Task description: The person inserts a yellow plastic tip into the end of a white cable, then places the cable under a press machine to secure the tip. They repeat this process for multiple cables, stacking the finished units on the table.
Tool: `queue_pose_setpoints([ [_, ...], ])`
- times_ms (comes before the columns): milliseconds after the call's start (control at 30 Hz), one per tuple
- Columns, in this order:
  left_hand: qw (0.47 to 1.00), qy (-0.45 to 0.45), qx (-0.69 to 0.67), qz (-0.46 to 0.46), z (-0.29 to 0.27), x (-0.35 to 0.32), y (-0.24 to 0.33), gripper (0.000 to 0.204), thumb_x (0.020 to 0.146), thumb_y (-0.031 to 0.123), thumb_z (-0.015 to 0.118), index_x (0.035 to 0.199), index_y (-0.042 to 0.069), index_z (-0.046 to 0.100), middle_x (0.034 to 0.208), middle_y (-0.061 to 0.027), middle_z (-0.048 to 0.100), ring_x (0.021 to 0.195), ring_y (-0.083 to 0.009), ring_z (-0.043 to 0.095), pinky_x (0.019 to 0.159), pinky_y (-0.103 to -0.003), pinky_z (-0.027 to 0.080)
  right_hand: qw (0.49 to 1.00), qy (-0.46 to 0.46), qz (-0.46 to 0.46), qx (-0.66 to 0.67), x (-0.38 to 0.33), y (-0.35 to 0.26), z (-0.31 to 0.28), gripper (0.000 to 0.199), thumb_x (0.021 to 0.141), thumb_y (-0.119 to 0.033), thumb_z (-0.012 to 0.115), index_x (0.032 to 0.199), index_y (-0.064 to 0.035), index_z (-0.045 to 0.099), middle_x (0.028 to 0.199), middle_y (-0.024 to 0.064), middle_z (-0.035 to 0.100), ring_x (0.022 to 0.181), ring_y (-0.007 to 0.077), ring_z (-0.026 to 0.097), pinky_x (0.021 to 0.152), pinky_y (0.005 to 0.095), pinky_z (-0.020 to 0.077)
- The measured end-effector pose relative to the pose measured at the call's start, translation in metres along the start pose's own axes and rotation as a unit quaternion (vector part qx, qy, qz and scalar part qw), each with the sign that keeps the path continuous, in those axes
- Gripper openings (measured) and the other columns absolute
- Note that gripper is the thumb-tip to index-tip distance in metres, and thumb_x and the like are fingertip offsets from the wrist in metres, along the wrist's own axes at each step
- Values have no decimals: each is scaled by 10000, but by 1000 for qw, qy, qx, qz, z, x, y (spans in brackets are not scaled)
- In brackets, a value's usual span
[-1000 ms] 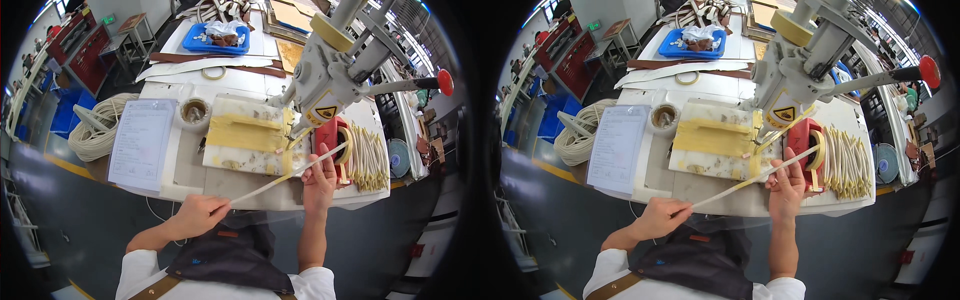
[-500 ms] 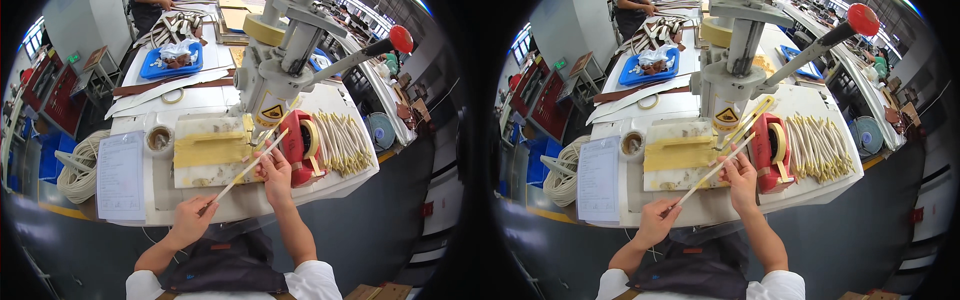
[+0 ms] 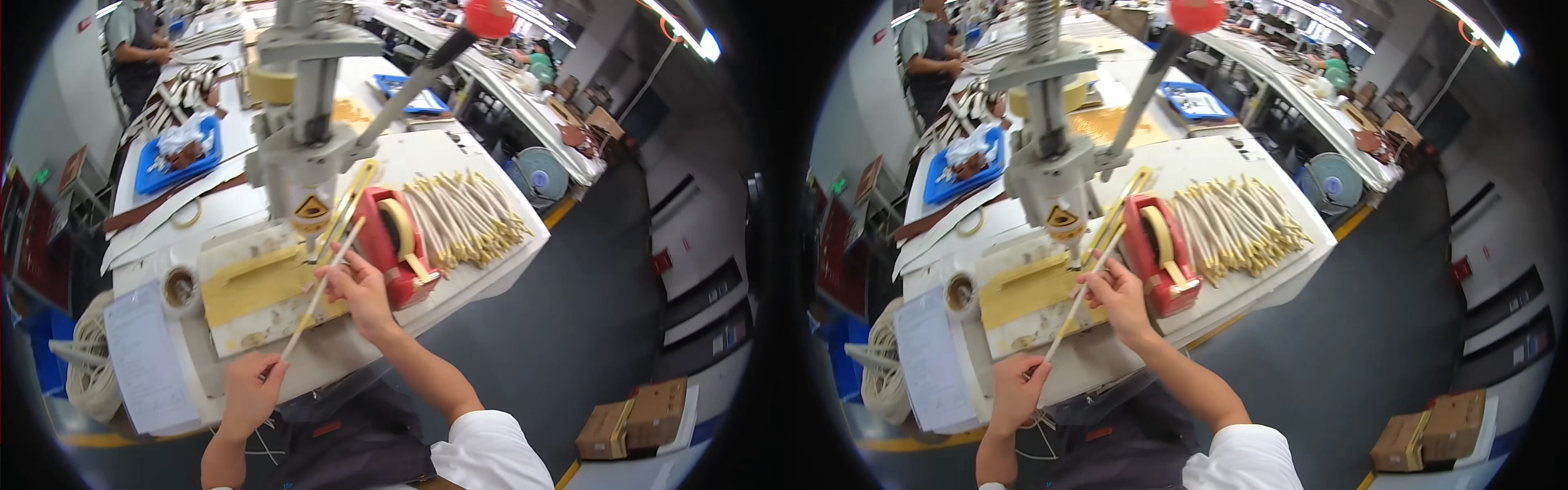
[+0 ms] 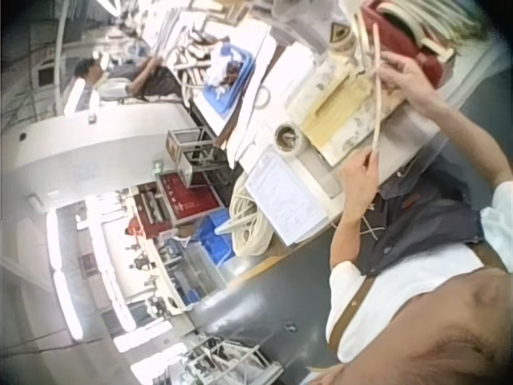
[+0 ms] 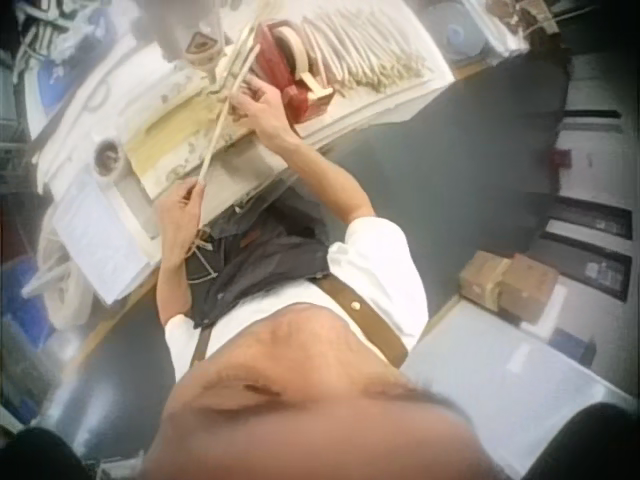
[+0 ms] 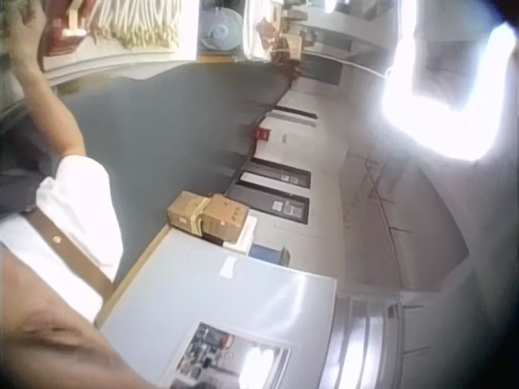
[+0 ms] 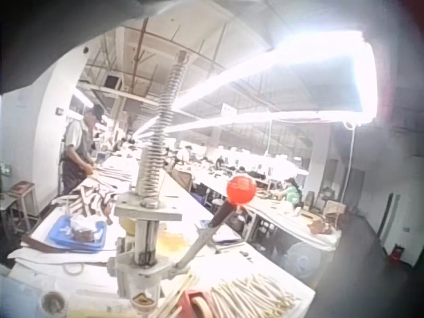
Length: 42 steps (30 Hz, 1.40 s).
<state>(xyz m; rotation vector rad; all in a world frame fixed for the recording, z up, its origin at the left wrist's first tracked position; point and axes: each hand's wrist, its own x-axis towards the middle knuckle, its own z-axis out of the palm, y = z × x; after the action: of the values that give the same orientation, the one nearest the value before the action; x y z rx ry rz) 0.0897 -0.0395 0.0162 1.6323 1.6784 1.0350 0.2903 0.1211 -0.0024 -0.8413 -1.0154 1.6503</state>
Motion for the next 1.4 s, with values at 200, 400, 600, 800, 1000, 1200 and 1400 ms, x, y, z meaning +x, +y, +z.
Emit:
queue_pose_setpoints([
  [200,987,103,100,66,8,5,3,73,833,54,762,874,-1,736,712,-103,658,605,-297,614,568,-379,468,998,14,-22,-63,9,-4,4,437,999,-84,662,1416,-11,553,947,11,709,765,68,655,657,223,534],
  [400,992,53,-105,-54,14,8,6,126,882,60,764,980,-20,761,759,-98,677,634,-155,624,583,-295,475,994,36,-25,-103,15,0,-5,287,983,-67,681,1262,-9,642,823,-26,651,737,45,610,637,221,521],
  [600,997,73,-38,7,8,7,3,144,897,60,753,1017,-21,755,782,-92,664,621,-148,607,579,-298,479,987,16,-21,-159,22,0,-4,365,969,-38,691,1319,23,606,839,5,668,730,57,621,636,223,540],
  [800,961,135,142,196,24,27,-13,163,855,26,742,1016,3,734,798,-117,623,689,-288,623,621,-383,511,958,54,-54,-275,34,-3,-2,477,945,-15,698,1389,51,536,840,23,680,710,63,637,608,231,528],
  [1000,951,132,171,223,24,44,-25,152,864,6,717,1015,-8,708,811,-110,602,727,-295,625,648,-400,512,874,89,-112,-464,44,-8,6,641,900,-101,755,1453,75,483,1031,161,683,816,235,694,740,357,564],
  [1200,953,125,181,207,19,51,-31,153,859,-6,715,1012,-9,708,810,-110,604,731,-291,623,644,-397,511,804,82,-206,-552,53,2,-2,266,927,-127,735,1103,71,712,1165,215,643,991,378,671,891,443,545],
  [1400,942,123,221,220,21,51,-36,233,852,-14,712,1085,-7,705,813,-90,568,724,-256,616,623,-371,512,797,90,-212,-558,53,10,-3,232,952,-105,692,1093,79,710,1201,201,670,911,308,706,839,388,576],
])
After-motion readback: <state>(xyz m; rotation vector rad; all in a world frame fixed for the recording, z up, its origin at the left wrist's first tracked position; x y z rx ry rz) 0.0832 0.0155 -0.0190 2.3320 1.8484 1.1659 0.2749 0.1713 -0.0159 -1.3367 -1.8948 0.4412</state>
